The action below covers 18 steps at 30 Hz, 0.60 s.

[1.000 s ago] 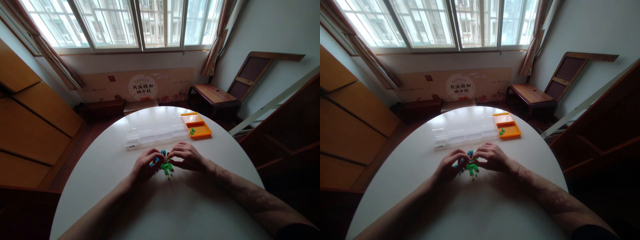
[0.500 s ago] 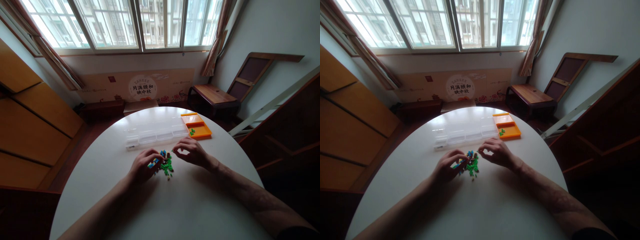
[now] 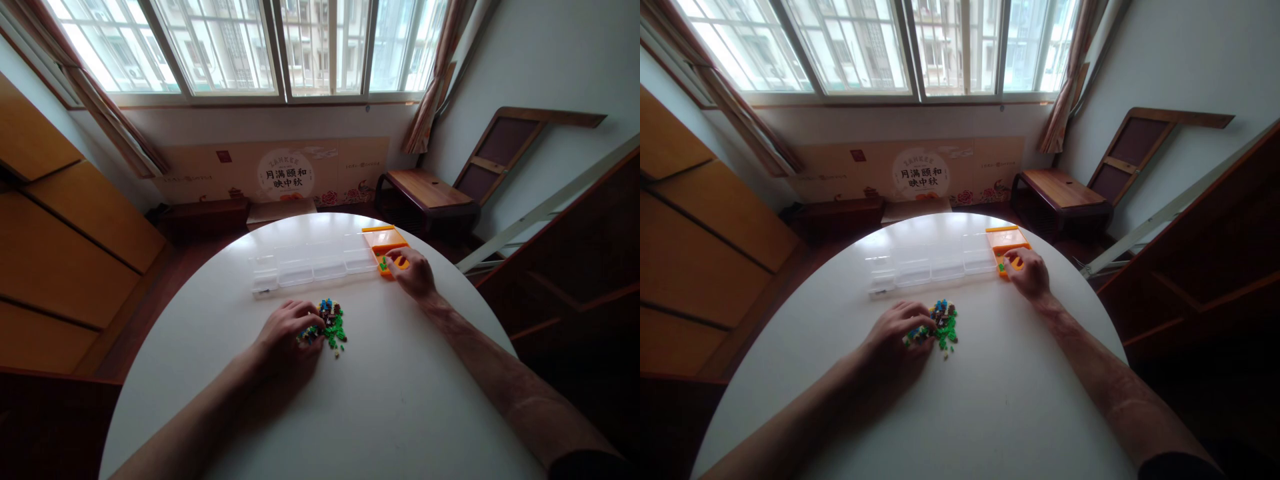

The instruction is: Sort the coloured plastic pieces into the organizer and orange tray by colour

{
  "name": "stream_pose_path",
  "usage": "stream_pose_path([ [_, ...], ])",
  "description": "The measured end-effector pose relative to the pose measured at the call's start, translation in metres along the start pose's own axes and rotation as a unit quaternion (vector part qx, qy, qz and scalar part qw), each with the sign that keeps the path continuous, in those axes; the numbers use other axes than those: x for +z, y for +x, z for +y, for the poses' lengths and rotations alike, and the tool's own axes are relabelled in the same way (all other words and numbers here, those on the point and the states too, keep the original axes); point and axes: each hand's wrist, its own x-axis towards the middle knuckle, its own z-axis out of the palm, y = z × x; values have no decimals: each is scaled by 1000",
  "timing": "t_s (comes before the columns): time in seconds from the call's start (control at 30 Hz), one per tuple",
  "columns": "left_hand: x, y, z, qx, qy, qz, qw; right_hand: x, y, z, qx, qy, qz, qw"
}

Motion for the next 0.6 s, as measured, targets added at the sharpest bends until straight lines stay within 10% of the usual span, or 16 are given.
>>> stream_pose_path([
  [0.6,0,3,1,31,6,-20,999,2,-10,-35,-107,14,-39,993],
])
